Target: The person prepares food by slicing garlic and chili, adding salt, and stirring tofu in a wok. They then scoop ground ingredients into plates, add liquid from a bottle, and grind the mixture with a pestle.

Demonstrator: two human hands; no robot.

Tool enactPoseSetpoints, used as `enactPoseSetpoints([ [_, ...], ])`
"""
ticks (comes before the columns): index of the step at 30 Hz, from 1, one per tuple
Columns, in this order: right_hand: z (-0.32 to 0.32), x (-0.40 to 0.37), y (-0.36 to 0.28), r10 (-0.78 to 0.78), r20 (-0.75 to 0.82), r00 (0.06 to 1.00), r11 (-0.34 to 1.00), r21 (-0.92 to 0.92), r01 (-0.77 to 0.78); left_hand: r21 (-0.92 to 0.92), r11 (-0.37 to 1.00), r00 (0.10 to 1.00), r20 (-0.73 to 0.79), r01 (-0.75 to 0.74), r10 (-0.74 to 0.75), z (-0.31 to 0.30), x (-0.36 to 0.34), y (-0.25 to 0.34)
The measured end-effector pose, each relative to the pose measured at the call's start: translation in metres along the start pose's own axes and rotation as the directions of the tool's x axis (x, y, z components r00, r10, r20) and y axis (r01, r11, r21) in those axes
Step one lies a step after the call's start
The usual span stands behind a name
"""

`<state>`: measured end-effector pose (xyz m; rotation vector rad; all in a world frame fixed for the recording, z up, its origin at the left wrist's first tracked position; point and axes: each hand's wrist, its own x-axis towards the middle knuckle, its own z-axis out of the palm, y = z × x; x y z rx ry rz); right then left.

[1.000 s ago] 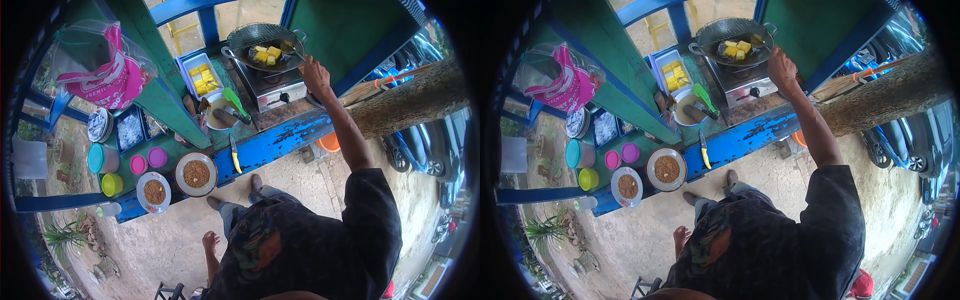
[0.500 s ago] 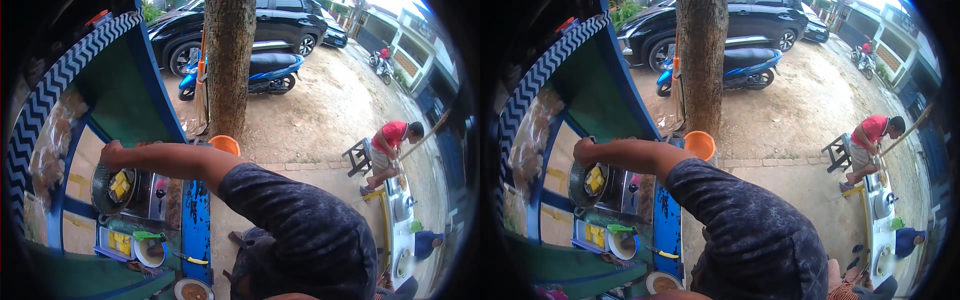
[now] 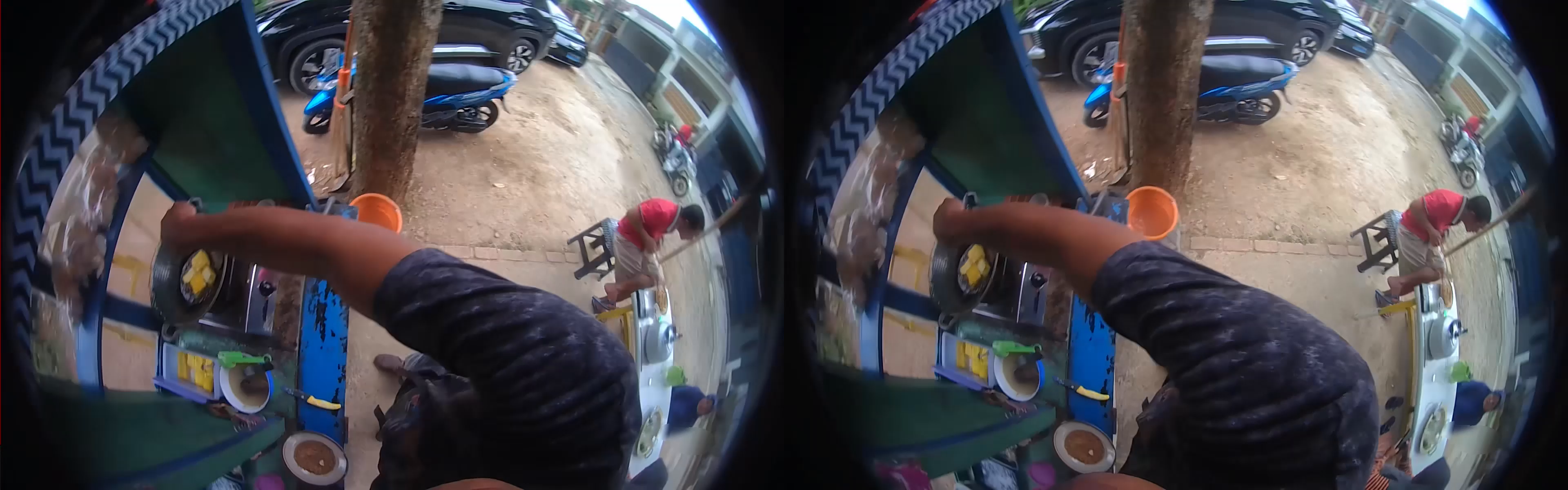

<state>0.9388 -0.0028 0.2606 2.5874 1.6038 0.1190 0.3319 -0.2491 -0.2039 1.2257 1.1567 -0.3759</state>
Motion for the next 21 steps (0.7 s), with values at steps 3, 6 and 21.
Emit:
enactPoseSetpoints([
  [3, -0.050, -0.045, 0.014, -0.097, 0.160, 0.982, 0.994, -0.035, 0.104, -0.156, 0.988, 0.993, -0.118, 0.012, -0.030, 0.014, -0.081, -0.090],
  [6, -0.037, -0.024, 0.026, -0.158, 0.065, 0.985, 0.980, -0.113, 0.164, -0.290, 0.957, 0.978, -0.203, -0.004, -0.058, 0.047, -0.128, -0.133],
  [21, 0.099, -0.056, 0.073, 0.079, -0.049, 0.996, 0.957, 0.282, -0.062, -0.311, 0.940, 0.940, -0.258, 0.139, -0.224, 0.091, -0.162, -0.143],
])
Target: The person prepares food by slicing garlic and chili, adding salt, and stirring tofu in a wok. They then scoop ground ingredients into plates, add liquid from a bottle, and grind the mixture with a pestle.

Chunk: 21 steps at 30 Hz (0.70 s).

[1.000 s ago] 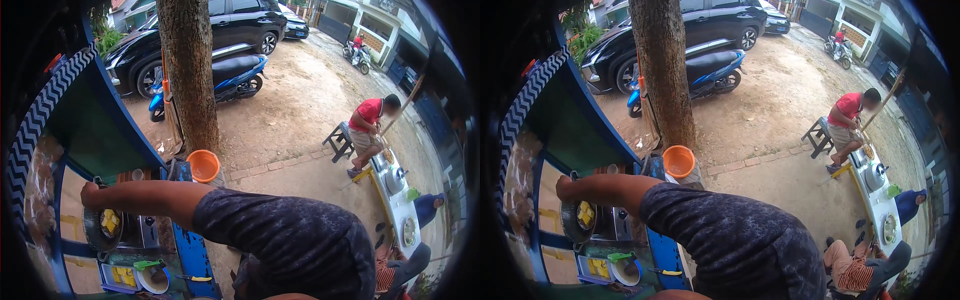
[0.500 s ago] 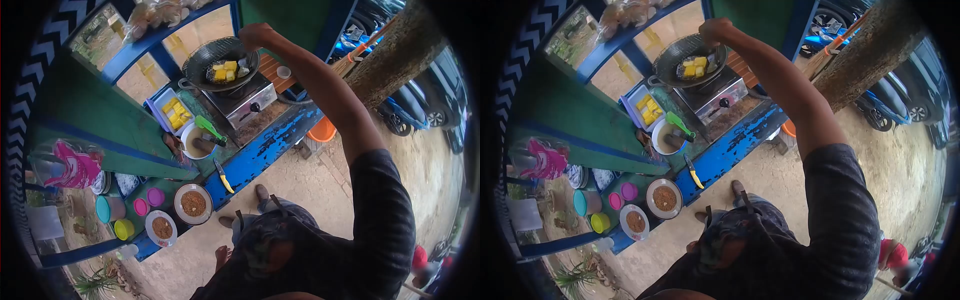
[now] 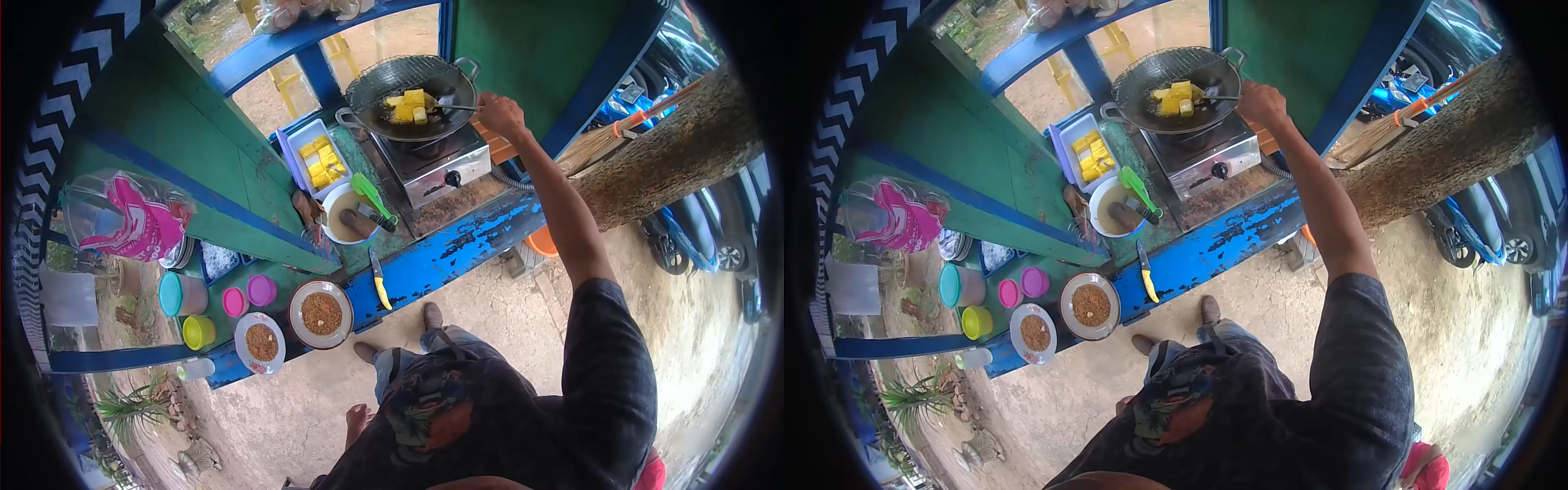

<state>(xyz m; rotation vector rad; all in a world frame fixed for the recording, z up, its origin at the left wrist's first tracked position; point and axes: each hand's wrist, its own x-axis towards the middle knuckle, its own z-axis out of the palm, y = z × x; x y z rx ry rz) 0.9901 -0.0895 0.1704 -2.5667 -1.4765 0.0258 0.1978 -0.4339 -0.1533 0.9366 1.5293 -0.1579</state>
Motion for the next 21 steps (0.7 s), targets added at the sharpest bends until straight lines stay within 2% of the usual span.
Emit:
enactPoseSetpoints([
  [2, 0.012, -0.007, 0.018, 0.064, -0.041, 0.997, 0.990, 0.127, -0.058, -0.088, 0.996, 1.000, 0.005, 0.007, -0.007, -0.004, -0.006, 0.019],
  [5, 0.001, -0.016, 0.027, 0.113, -0.010, 0.994, 0.985, 0.130, -0.111, -0.090, 0.996, 0.998, -0.061, -0.007, 0.002, -0.010, -0.003, 0.035],
  [7, -0.002, -0.016, 0.033, 0.102, -0.043, 0.994, 0.985, 0.145, -0.094, 0.039, 0.998, 0.995, -0.078, -0.051, 0.054, -0.012, 0.008, 0.034],
  [10, -0.006, -0.012, 0.047, 0.081, -0.077, 0.994, 0.982, 0.178, -0.066, -0.046, 0.998, 0.993, -0.115, 0.030, -0.035, -0.015, 0.013, 0.044],
  [12, -0.014, -0.014, 0.058, 0.065, -0.073, 0.995, 0.982, 0.183, -0.050, -0.369, 0.928, 0.983, -0.153, 0.041, -0.105, -0.011, 0.012, 0.049],
  [17, -0.079, -0.042, 0.054, 0.079, 0.042, 0.996, 0.972, 0.219, -0.086, -0.366, 0.925, 0.982, -0.114, 0.102, -0.153, -0.002, 0.018, 0.036],
  [21, -0.112, -0.031, 0.045, 0.058, 0.035, 0.998, 0.970, 0.233, -0.064, -0.330, 0.938, 0.984, -0.097, 0.109, -0.149, 0.010, 0.016, 0.030],
])
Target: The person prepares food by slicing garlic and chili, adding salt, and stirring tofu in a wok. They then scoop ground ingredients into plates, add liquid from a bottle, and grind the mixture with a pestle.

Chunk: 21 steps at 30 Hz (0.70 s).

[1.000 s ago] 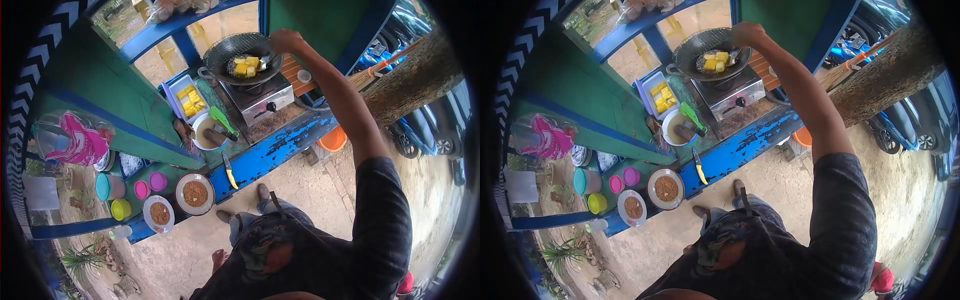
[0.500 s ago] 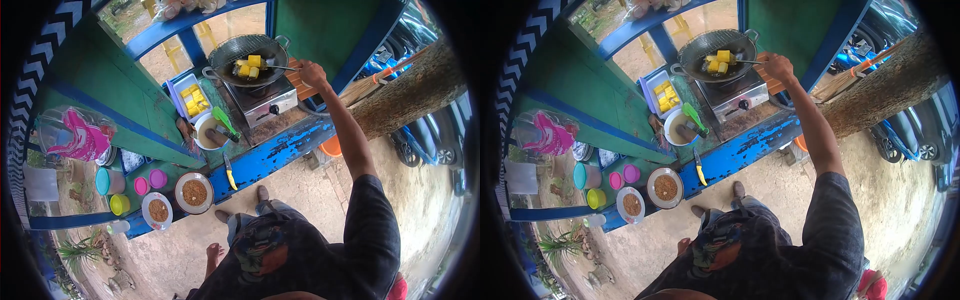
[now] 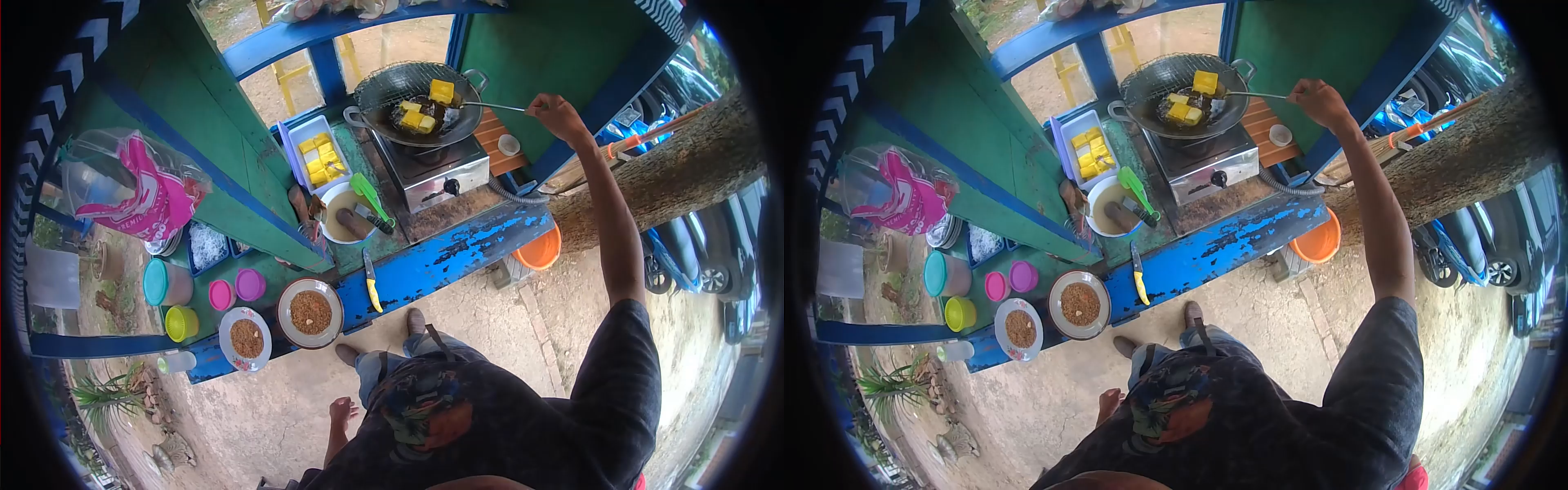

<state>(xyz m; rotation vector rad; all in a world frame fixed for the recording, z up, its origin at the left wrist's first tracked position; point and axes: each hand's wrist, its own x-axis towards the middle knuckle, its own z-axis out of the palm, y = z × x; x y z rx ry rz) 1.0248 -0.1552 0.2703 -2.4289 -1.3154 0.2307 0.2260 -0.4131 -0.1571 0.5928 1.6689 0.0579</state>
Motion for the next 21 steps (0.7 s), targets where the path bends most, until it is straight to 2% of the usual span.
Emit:
enactPoseSetpoints([
  [4, -0.004, 0.050, -0.021, -0.085, -0.027, 0.996, 0.992, -0.096, 0.083, -0.018, 1.000, 1.000, 0.000, 0.000, 0.000, 0.003, 0.000, -0.003],
  [6, 0.001, 0.072, -0.033, -0.122, -0.026, 0.992, 0.984, -0.133, 0.117, -0.092, 0.995, 0.999, -0.018, 0.028, -0.029, 0.003, 0.001, -0.004],
  [8, 0.009, 0.081, -0.059, -0.129, -0.049, 0.990, 0.951, -0.290, 0.109, -0.104, 0.995, 0.999, -0.049, 0.012, -0.017, 0.003, -0.002, -0.004],
  [12, 0.008, 0.083, -0.091, -0.182, -0.046, 0.982, 0.903, -0.402, 0.148, -0.078, 0.996, 0.994, -0.095, 0.037, -0.044, 0.001, -0.002, -0.011],
  [13, 0.002, 0.079, -0.097, -0.230, -0.047, 0.972, 0.858, -0.482, 0.179, -0.081, 0.996, 0.994, -0.096, 0.038, -0.046, 0.002, -0.008, -0.007],
  [14, -0.003, 0.073, -0.101, -0.273, -0.042, 0.961, 0.805, -0.557, 0.204, 0.034, 0.998, 0.995, -0.085, 0.052, -0.049, 0.002, -0.014, -0.003],
  [16, -0.015, 0.064, -0.098, -0.256, -0.032, 0.966, 0.808, -0.556, 0.196, 0.155, 0.986, 0.996, -0.070, 0.066, -0.056, -0.001, -0.016, -0.005],
  [19, -0.029, 0.042, -0.090, -0.236, 0.004, 0.972, 0.805, -0.559, 0.198, 0.253, 0.967, 1.000, -0.023, 0.006, 0.000, 0.002, -0.010, -0.011],
  [21, -0.025, 0.034, -0.085, -0.226, 0.038, 0.973, 0.801, -0.561, 0.208, 0.073, 0.997, 0.998, -0.041, 0.040, -0.037, 0.002, -0.007, -0.016],
])
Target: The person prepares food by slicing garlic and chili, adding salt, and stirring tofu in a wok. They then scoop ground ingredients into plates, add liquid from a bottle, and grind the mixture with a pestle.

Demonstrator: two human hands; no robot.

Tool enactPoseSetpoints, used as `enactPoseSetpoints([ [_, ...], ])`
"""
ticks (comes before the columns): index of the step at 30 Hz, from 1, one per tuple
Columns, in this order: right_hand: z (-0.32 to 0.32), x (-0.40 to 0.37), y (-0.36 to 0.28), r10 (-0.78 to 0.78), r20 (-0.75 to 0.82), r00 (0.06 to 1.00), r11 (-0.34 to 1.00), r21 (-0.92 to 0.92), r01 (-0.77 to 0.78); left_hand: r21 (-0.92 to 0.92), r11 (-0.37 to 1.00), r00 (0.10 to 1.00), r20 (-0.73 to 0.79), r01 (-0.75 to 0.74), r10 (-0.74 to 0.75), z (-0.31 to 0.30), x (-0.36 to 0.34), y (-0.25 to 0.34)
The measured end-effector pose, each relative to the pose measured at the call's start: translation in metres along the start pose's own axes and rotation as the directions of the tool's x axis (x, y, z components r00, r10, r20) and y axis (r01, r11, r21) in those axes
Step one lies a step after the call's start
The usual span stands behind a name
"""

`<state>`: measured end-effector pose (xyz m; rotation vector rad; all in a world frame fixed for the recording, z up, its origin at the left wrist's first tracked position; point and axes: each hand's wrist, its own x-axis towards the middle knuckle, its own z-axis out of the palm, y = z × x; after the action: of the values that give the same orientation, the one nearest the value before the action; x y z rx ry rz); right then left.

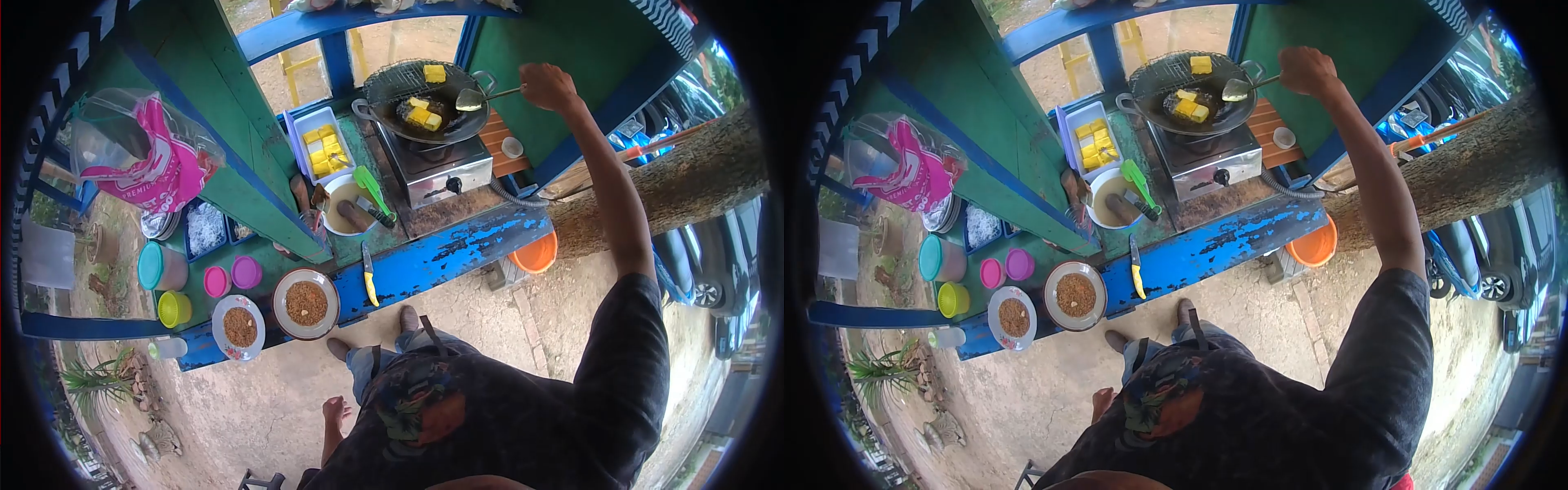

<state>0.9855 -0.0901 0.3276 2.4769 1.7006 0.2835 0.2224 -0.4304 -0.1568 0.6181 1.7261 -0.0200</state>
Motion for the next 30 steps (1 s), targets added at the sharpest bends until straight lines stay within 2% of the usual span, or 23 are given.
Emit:
enactPoseSetpoints([
  [2, 0.012, 0.001, -0.006, -0.016, 0.027, 0.999, 0.999, 0.033, 0.015, -0.002, 1.000, 1.000, 0.009, 0.005, -0.005, -0.001, 0.004, 0.002],
  [4, 0.016, 0.019, -0.011, -0.049, 0.073, 0.996, 0.998, 0.040, 0.046, -0.207, 0.978, 0.999, -0.030, 0.013, -0.020, 0.000, 0.012, 0.001],
  [6, 0.023, 0.057, -0.013, -0.084, 0.125, 0.989, 0.996, 0.050, 0.078, -0.235, 0.972, 0.999, -0.042, 0.015, -0.026, -0.003, 0.011, 0.004],
  [8, 0.034, 0.106, -0.010, -0.272, 0.392, 0.879, 0.958, 0.019, 0.288, -0.270, 0.963, 0.997, -0.078, -0.004, -0.017, -0.005, 0.007, 0.007],
  [9, 0.034, 0.110, -0.017, -0.275, 0.395, 0.877, 0.957, 0.024, 0.290, -0.249, 0.968, 0.996, -0.084, -0.016, -0.005, -0.006, 0.004, 0.008],
  [11, 0.033, 0.114, -0.029, -0.138, 0.354, 0.925, 0.989, 0.106, 0.107, -0.255, 0.967, 0.995, -0.102, -0.012, -0.014, -0.005, -0.003, 0.009],
  [12, 0.045, 0.112, -0.026, -0.138, 0.354, 0.925, 0.988, 0.108, 0.106, -0.264, 0.965, 0.993, -0.113, -0.011, -0.019, -0.005, -0.006, 0.011],
  [14, 0.094, 0.106, -0.011, -0.329, 0.277, 0.903, 0.937, 0.218, 0.274, -0.295, 0.955, 0.994, -0.105, -0.012, -0.020, -0.004, -0.001, 0.004],
  [16, 0.128, 0.065, -0.006, -0.198, 0.017, 0.980, 0.912, 0.370, 0.178, -0.333, 0.943, 0.995, -0.094, -0.009, -0.023, 0.000, 0.000, -0.006],
  [18, 0.139, 0.028, -0.018, -0.013, 0.010, 1.000, 0.913, 0.407, 0.008, -0.272, 0.962, 0.997, -0.070, -0.003, -0.017, 0.006, -0.001, -0.009],
  [19, 0.145, 0.015, -0.023, -0.018, 0.006, 1.000, 0.913, 0.407, 0.014, -0.278, 0.961, 0.997, -0.071, -0.004, -0.016, 0.009, -0.004, -0.008],
  [21, 0.161, -0.005, -0.029, 0.082, -0.066, 0.994, 0.891, 0.452, -0.043, -0.136, 0.991, 0.998, -0.058, -0.009, 0.001, 0.010, -0.010, -0.003],
  [25, 0.171, -0.023, -0.027, 0.121, -0.065, 0.990, 0.834, 0.547, -0.066, -0.089, 0.995, 0.998, -0.050, -0.035, 0.031, 0.004, -0.011, 0.005],
  [27, 0.168, -0.030, -0.021, 0.093, 0.047, 0.995, 0.789, 0.605, -0.102, -0.122, 0.992, 0.998, -0.060, -0.037, 0.030, 0.000, -0.007, 0.008],
  [30, 0.179, -0.038, -0.006, 0.099, -0.035, 0.994, 0.775, 0.630, -0.055, -0.177, 0.982, 0.996, -0.073, -0.065, 0.052, -0.009, 0.000, 0.015],
])
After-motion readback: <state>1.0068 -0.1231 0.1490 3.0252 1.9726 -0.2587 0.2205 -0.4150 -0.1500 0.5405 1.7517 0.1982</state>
